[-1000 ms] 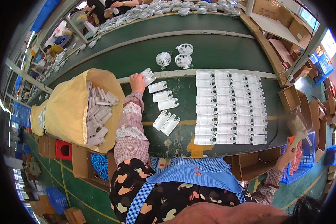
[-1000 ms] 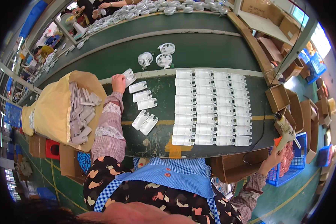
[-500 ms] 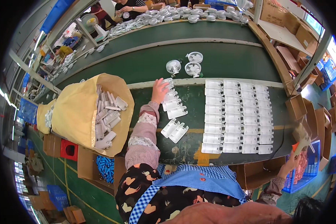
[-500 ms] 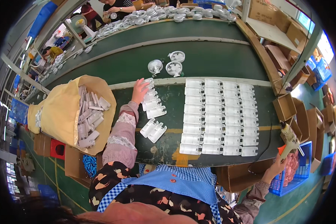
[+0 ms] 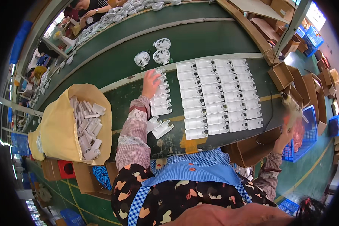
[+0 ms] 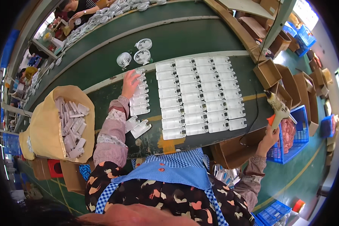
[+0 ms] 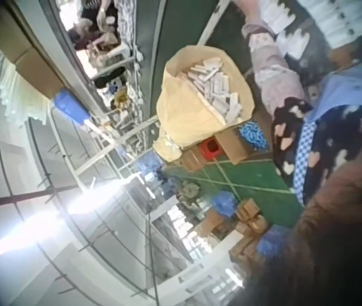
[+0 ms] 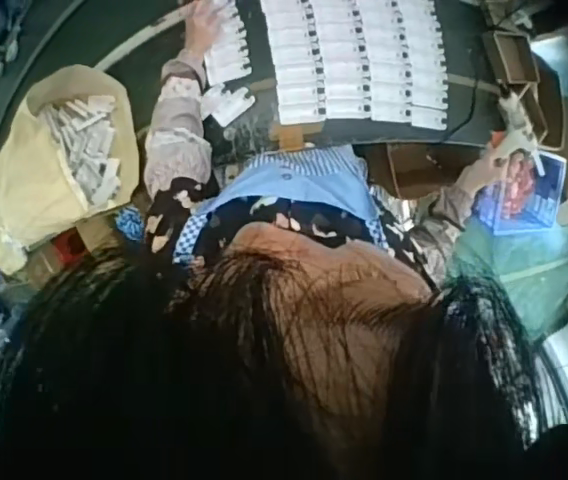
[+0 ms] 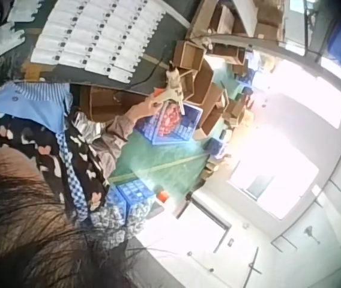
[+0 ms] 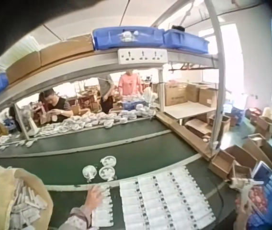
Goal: Assembling white plastic housings onto a tray and using a hot glue gun to secure blue electronic components inside them.
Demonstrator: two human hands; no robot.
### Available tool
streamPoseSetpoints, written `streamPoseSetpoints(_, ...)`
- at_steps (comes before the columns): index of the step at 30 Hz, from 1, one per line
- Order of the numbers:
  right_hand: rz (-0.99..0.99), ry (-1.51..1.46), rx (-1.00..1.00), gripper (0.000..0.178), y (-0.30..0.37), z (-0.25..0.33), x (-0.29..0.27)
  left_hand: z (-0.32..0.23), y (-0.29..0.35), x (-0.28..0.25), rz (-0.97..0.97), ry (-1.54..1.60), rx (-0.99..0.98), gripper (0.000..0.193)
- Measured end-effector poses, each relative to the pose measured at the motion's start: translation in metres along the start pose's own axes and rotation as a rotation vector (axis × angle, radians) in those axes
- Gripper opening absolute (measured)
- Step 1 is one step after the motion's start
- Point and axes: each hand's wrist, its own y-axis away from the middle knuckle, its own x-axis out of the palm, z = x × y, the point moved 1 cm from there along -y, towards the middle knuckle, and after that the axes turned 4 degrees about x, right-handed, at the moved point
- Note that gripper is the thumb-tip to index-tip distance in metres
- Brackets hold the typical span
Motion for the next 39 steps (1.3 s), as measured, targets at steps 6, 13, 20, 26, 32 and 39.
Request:
streamPoseSetpoints(6,-0.023,-0.016,-0.003,0.023,0.001,-0.001,-0.010,-0.024,-0.008,0.024,0.070,-0.001,0.064,0.034)
streamPoseSetpoints(13,0.006,-0.049,0.028,0.027,-0.002,-0.008,-0.010,-0.030,-0.008,-0.001,0.053,0.172,0.033,0.055)
streamPoseSetpoints(20,0.008,-0.064,0.016,0.032,-0.003,-0.006,0.000,-0.070,0.073,-0.074,0.017,-0.018,-0.123,0.061)
streamPoseSetpoints(26,0.039,-0.056,-0.048,0.030,-0.005,-0.003,0.011,-0.141,0.161,-0.075,0.232,-0.306,-0.285,0.081)
streamPoseSetpoints(32,0.055,-0.037,-0.006,0.025,-0.002,-0.002,0.016,-0.150,0.158,-0.065,0.206,-0.132,-0.263,0.085)
streamPoseSetpoints(39,0.026,-0.118,-0.011,0.024,0.003,0.002,0.017,-0.151,0.139,-0.053,0.277,-0.054,-0.134,0.084)
